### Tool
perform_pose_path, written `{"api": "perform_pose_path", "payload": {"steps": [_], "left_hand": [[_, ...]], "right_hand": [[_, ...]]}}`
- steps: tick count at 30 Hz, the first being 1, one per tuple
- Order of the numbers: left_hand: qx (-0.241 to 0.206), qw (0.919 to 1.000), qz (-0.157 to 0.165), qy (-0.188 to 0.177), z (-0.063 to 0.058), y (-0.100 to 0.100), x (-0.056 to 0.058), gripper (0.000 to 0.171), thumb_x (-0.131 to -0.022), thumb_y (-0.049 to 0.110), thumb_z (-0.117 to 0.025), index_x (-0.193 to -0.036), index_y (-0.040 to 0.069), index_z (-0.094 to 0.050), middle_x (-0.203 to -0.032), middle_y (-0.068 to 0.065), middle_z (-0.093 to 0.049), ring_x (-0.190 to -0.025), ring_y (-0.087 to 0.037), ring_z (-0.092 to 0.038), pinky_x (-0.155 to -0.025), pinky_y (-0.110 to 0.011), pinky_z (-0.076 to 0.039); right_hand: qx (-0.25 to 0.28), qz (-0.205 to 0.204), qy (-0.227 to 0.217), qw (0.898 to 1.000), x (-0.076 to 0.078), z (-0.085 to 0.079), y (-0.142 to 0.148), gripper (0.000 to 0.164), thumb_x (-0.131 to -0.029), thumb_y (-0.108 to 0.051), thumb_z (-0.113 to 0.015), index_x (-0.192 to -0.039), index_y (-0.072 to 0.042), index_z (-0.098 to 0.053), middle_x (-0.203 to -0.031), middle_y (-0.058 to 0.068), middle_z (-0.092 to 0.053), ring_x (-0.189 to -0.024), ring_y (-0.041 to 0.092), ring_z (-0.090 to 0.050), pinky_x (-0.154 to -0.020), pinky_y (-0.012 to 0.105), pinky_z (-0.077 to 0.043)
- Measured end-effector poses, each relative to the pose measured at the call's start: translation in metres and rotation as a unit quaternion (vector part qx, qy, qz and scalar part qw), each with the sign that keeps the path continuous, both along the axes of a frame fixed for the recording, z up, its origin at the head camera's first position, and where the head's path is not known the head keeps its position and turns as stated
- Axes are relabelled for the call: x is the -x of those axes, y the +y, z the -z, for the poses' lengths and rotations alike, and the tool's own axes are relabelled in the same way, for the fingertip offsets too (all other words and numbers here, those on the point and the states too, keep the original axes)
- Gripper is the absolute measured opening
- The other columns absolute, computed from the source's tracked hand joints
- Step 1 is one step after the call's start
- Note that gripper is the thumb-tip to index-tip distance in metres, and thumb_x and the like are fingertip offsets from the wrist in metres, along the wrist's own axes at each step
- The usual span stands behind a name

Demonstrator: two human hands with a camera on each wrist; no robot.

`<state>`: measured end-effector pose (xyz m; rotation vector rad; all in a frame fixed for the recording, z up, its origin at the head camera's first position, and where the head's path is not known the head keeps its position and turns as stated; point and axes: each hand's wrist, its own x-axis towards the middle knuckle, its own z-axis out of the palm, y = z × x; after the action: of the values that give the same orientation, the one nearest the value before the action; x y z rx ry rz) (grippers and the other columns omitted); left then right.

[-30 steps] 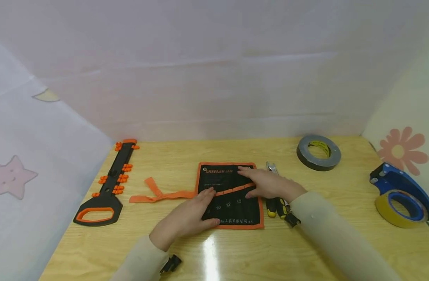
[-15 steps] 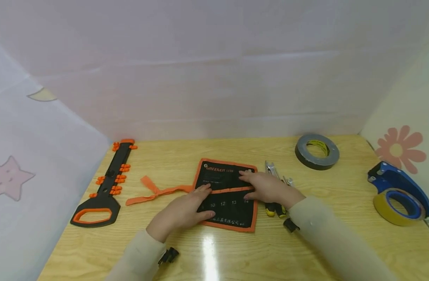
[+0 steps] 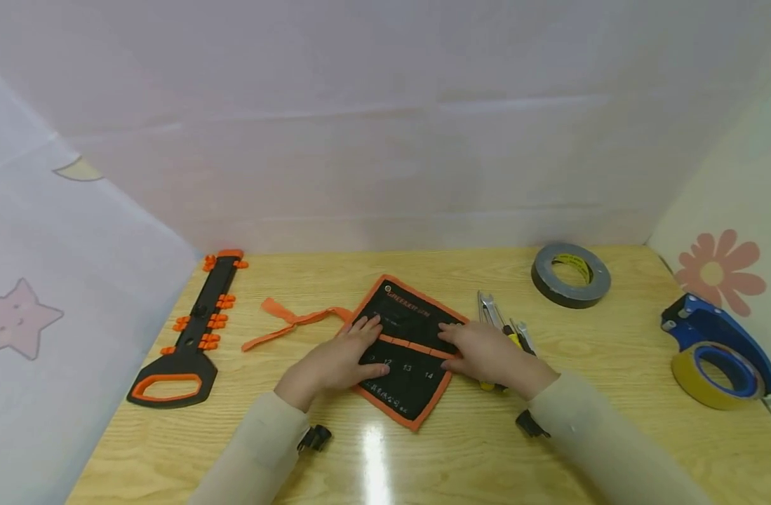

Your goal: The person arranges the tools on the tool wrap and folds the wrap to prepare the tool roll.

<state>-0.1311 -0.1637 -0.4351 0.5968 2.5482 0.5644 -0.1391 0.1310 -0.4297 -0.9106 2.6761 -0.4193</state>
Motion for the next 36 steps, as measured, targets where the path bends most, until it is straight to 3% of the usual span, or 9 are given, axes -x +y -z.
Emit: {"api": "perform_pose_path", "payload": {"steps": [11, 17, 23, 26, 29, 33, 36], "left_hand": [[0.010, 0.9997, 0.003, -0.021, -0.001, 0.004, 0.013, 0.087, -0.105, 0.042, -0.070, -0.172, 0.006, -0.027, -0.183, -0.007, -0.011, -0.171, -0.033, -0.005, -0.138, -0.058, -0.014], [0.005, 0.9995, 0.013, -0.029, 0.001, 0.005, 0.018, 0.088, -0.105, 0.040, -0.072, -0.173, 0.008, -0.025, -0.184, -0.005, -0.009, -0.171, -0.033, -0.002, -0.138, -0.056, -0.011], [0.016, 0.9995, 0.027, -0.011, 0.002, 0.006, 0.019, 0.087, -0.106, 0.040, -0.071, -0.172, 0.007, -0.025, -0.184, -0.008, -0.011, -0.171, -0.034, -0.005, -0.139, -0.055, -0.011], [0.024, 0.9995, 0.015, 0.012, 0.001, 0.005, 0.015, 0.087, -0.104, 0.042, -0.072, -0.171, 0.006, -0.029, -0.183, -0.010, -0.014, -0.170, -0.036, -0.010, -0.138, -0.057, -0.016], [0.025, 0.9989, -0.021, 0.033, -0.004, 0.004, 0.006, 0.089, -0.103, 0.044, -0.075, -0.170, 0.004, -0.032, -0.182, -0.013, -0.018, -0.169, -0.037, -0.017, -0.135, -0.060, -0.023], [0.030, 0.9955, -0.075, 0.051, -0.010, 0.001, -0.006, 0.092, -0.101, 0.046, -0.076, -0.169, 0.000, -0.033, -0.180, -0.017, -0.022, -0.167, -0.038, -0.024, -0.132, -0.061, -0.032], [0.035, 0.9941, -0.087, 0.054, -0.014, 0.000, -0.013, 0.092, -0.101, 0.048, -0.076, -0.167, -0.001, -0.036, -0.179, -0.018, -0.026, -0.166, -0.038, -0.029, -0.129, -0.060, -0.037]], "right_hand": [[0.006, 0.018, 0.035, 0.999, -0.023, 0.000, -0.012, 0.044, -0.099, -0.026, -0.081, -0.129, 0.004, -0.076, -0.140, 0.027, -0.070, -0.116, 0.041, -0.076, -0.096, 0.051, -0.064], [-0.003, 0.043, 0.018, 0.999, -0.032, -0.002, -0.018, 0.044, -0.100, -0.029, -0.080, -0.129, 0.004, -0.076, -0.141, 0.027, -0.070, -0.120, 0.043, -0.074, -0.100, 0.054, -0.063], [0.011, 0.078, -0.001, 0.997, -0.036, -0.003, -0.021, 0.047, -0.099, -0.030, -0.081, -0.130, 0.004, -0.075, -0.140, 0.025, -0.071, -0.123, 0.043, -0.072, -0.102, 0.057, -0.061], [0.035, 0.086, -0.005, 0.996, -0.033, -0.003, -0.019, 0.047, -0.099, -0.030, -0.081, -0.131, 0.003, -0.075, -0.134, 0.022, -0.075, -0.121, 0.040, -0.074, -0.100, 0.055, -0.062], [0.060, 0.075, -0.007, 0.995, -0.024, -0.005, -0.014, 0.047, -0.100, -0.029, -0.080, -0.134, 0.001, -0.073, -0.133, 0.019, -0.076, -0.123, 0.037, -0.074, -0.102, 0.054, -0.062], [0.075, 0.037, -0.010, 0.996, -0.007, -0.007, -0.004, 0.053, -0.103, -0.029, -0.076, -0.146, 0.000, -0.066, -0.151, 0.019, -0.065, -0.139, 0.041, -0.063, -0.112, 0.057, -0.055], [0.075, 0.012, -0.017, 0.997, 0.008, -0.009, 0.001, 0.057, -0.104, -0.027, -0.075, -0.151, 0.001, -0.060, -0.162, 0.021, -0.054, -0.147, 0.043, -0.056, -0.116, 0.058, -0.052]]}}
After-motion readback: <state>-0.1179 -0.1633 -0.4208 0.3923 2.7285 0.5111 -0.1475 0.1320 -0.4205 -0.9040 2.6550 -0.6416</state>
